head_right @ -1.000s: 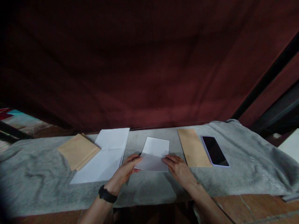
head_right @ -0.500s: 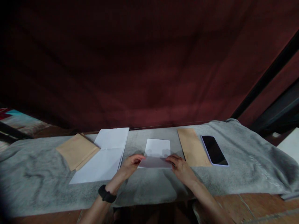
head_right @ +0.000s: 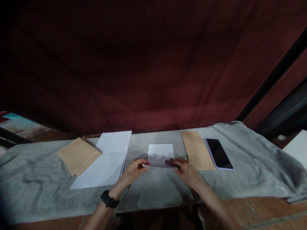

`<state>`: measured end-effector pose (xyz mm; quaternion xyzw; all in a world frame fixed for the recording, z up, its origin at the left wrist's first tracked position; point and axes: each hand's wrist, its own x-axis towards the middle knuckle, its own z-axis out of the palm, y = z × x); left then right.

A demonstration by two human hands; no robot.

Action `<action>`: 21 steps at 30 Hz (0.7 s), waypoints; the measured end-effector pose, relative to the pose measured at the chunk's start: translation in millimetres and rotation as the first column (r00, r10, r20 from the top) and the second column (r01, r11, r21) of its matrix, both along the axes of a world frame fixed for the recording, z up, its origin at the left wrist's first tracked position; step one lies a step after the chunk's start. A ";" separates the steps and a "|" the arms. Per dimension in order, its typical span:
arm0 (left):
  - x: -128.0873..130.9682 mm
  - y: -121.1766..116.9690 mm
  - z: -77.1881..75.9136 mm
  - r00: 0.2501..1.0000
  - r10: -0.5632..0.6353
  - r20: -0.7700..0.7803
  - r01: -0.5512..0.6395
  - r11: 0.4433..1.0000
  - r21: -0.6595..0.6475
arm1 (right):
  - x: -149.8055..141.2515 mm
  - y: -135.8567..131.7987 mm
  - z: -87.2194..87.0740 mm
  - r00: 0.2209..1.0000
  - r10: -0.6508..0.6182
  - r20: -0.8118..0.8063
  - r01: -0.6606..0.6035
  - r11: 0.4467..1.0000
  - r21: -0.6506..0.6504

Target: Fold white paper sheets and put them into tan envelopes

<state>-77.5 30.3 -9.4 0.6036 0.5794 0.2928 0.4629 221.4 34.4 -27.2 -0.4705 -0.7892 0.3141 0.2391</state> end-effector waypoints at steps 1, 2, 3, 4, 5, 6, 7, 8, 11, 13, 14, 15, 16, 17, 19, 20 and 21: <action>0.7 -0.2 -0.1 1.000 0.002 -0.005 -0.002 1.000 0.004 | -0.6 0.3 -0.1 1.000 -0.013 0.009 0.013 1.000 0.011; 1.4 -0.3 0.0 1.000 0.004 -0.010 -0.004 1.000 0.009 | -1.3 0.5 -0.6 1.000 -0.022 0.018 0.022 0.999 0.023; 1.9 -0.3 0.5 1.000 0.003 -0.015 -0.003 1.000 0.015 | -1.8 0.5 -1.2 0.999 -0.027 0.024 0.026 0.999 0.034; 2.4 -0.1 1.2 1.000 0.001 -0.021 0.000 1.000 0.019 | -2.2 0.5 -2.1 0.999 -0.028 0.026 0.027 0.999 0.045; 2.8 0.1 2.1 1.000 -0.003 -0.027 0.003 1.000 0.024 | -2.4 0.3 -3.0 0.999 -0.030 0.025 0.028 0.998 0.053; 3.1 0.3 3.0 0.999 -0.007 -0.031 0.008 1.000 0.030 | -2.5 0.0 -3.8 0.999 -0.038 0.024 0.037 0.998 0.055; 3.4 0.5 3.9 0.999 -0.010 -0.034 0.011 0.999 0.037 | -2.4 -0.4 -4.5 0.998 -0.053 0.023 0.052 0.997 0.048; 3.6 0.7 4.6 0.999 -0.013 -0.037 0.014 0.999 0.044 | -2.3 -0.8 -5.1 0.997 -0.073 0.022 0.072 0.997 0.032; 4.4 0.8 4.6 0.998 -0.014 -0.053 0.018 0.998 0.065 | -2.0 -1.8 -6.2 0.993 -0.119 0.018 0.119 0.993 -0.021; 5.4 0.7 2.9 0.997 -0.007 -0.077 0.013 0.997 0.076 | -2.5 -2.1 -6.9 0.989 -0.147 0.004 0.147 0.989 -0.016; 6.2 0.7 1.7 0.996 -0.001 -0.091 0.009 0.997 0.080 | -3.0 -2.2 -7.4 0.987 -0.160 0.000 0.160 0.987 -0.007; 7.1 0.7 0.5 0.994 0.005 -0.106 0.004 0.996 0.085 | -3.6 -2.2 -8.0 0.985 -0.171 0.001 0.171 0.985 0.001; 8.2 0.8 -0.6 0.993 0.012 -0.120 -0.001 0.996 0.090 | -4.3 -2.3 -8.6 0.984 -0.178 0.005 0.178 0.984 0.006; 9.2 0.8 -1.5 0.991 0.019 -0.134 -0.006 0.995 0.095 | -5.1 -2.4 -9.2 0.983 -0.182 0.012 0.182 0.983 0.009; 11.3 0.8 -2.4 0.986 0.033 -0.163 -0.016 0.994 0.106 | -6.7 -2.7 -10.3 0.981 -0.191 0.027 0.191 0.981 0.015; 12.2 0.8 -2.6 0.983 0.041 -0.178 -0.021 0.994 0.111 | -7.5 -2.8 -10.7 0.980 -0.196 0.033 0.196 0.980 0.018; 13.1 0.7 -2.7 0.980 0.050 -0.195 -0.028 0.993 0.116 | -8.4 -2.9 -11.1 0.978 -0.204 0.039 0.203 0.979 0.023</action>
